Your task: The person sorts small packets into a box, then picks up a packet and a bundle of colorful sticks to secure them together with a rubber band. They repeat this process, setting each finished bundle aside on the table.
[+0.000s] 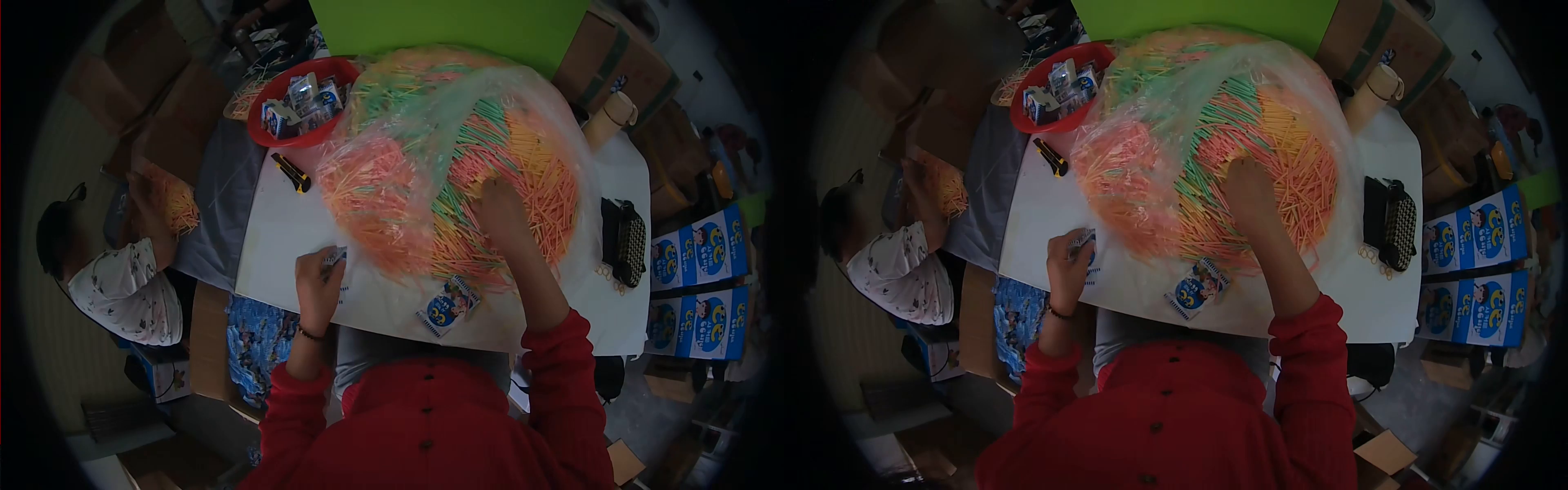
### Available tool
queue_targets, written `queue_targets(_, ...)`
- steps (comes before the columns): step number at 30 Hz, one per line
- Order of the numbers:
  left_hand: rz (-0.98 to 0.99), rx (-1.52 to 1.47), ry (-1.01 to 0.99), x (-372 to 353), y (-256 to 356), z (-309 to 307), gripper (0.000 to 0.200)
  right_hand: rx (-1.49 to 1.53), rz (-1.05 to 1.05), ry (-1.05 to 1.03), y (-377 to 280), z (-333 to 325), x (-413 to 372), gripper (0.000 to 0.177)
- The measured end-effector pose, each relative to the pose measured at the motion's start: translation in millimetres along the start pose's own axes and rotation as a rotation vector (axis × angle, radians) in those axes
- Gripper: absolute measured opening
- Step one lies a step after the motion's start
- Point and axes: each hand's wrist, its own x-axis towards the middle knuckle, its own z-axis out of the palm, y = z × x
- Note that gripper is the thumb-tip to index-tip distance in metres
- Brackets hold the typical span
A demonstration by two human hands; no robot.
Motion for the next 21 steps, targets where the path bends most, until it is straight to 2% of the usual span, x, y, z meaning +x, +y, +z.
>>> queue_targets(1,-0.004,0.003,0.003,4,10,-5,0.035,-0.109,-0.023,-0.02,1,10,6,0.029)
queue_targets(2,0.089,0.187,0.155,7,21,-9,0.035,-0.219,-0.045,-0.038,3,19,10,0.027)
queue_targets(3,0.185,0.369,0.304,9,33,-9,0.035,-0.218,-0.046,-0.036,1,17,12,0.027)
queue_targets(4,0.184,0.369,0.303,6,40,-4,0.035,-0.193,-0.029,-0.071,-4,13,12,0.022)
queue_targets(6,0.352,0.272,0.15,-7,57,9,0.033,-0.168,-0.017,-0.107,-7,8,14,0.018)
queue_targets(8,0.41,0.149,-0.108,-20,82,31,0.031,-0.175,-0.003,-0.238,-2,5,18,0.026)
queue_targets(9,0.394,0.11,-0.219,-24,92,43,0.032,-0.177,-0.004,-0.239,1,2,15,0.026)
queue_targets(10,0.38,0.067,-0.331,-27,98,56,0.032,-0.034,0.081,-0.219,4,-2,11,0.022)
queue_targets(11,0.384,0.06,-0.332,-28,101,67,0.032,0.107,0.168,-0.197,10,-7,7,0.019)
queue_targets(12,0.377,0.08,-0.322,-29,102,79,0.034,0.099,0.173,-0.197,15,-15,-1,0.019)
queue_targets(14,0.377,0.088,-0.315,-30,100,93,0.035,0.62,0.2,-0.056,22,-32,-29,0.014)
queue_targets(15,0.339,0.089,-0.341,-29,98,96,0.035,0.609,0.205,-0.05,22,-33,-45,0.014)
queue_targets(17,0.312,0.08,-0.365,-23,96,99,0.035,1.317,0.196,0.211,18,-29,-81,0.012)
queue_targets(19,0.228,0.042,-0.504,-20,92,99,0.032,1.33,0.234,0.264,23,1,-117,0.012)
queue_targets(21,0.261,-0.002,-0.454,-20,83,104,0.03,1.356,0.289,0.318,27,18,-133,0.012)
